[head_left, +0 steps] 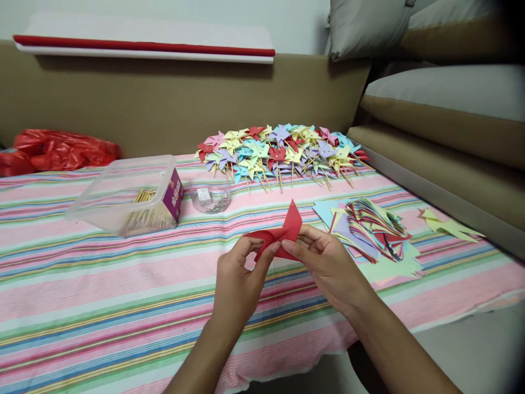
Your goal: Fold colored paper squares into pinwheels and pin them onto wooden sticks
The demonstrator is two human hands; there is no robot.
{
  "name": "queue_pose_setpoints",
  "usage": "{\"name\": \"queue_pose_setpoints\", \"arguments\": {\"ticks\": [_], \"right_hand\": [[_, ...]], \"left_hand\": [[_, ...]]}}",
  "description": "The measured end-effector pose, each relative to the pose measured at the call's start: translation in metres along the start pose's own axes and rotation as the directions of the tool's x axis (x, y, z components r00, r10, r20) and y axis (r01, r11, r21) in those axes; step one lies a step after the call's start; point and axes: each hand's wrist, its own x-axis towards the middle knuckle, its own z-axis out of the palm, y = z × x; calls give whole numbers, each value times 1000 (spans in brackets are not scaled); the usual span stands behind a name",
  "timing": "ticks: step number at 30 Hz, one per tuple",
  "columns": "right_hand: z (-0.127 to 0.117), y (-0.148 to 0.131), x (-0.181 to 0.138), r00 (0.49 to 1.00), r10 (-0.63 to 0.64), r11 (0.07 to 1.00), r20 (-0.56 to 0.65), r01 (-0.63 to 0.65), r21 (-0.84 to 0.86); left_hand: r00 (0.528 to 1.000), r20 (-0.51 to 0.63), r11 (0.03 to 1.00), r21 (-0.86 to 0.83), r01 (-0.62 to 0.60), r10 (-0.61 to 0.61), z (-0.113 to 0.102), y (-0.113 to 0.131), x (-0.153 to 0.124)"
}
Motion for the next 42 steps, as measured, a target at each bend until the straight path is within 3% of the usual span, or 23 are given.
{"name": "queue_pose_setpoints", "arguments": {"ticks": [15,35,42], "right_hand": [[8,14,0,994,-49,999,-95,47,-23],[7,20,2,996,-44,999,-76,44,2],[4,14,1,995,-79,984,-57,69,-161]], "left_hand": [[1000,24,1000,-23,9,-9,-1,-2,-1],[999,25,1000,-11,-22,23,2,-2,1],[995,30,993,75,-94,92,-4,-1,3]]}}
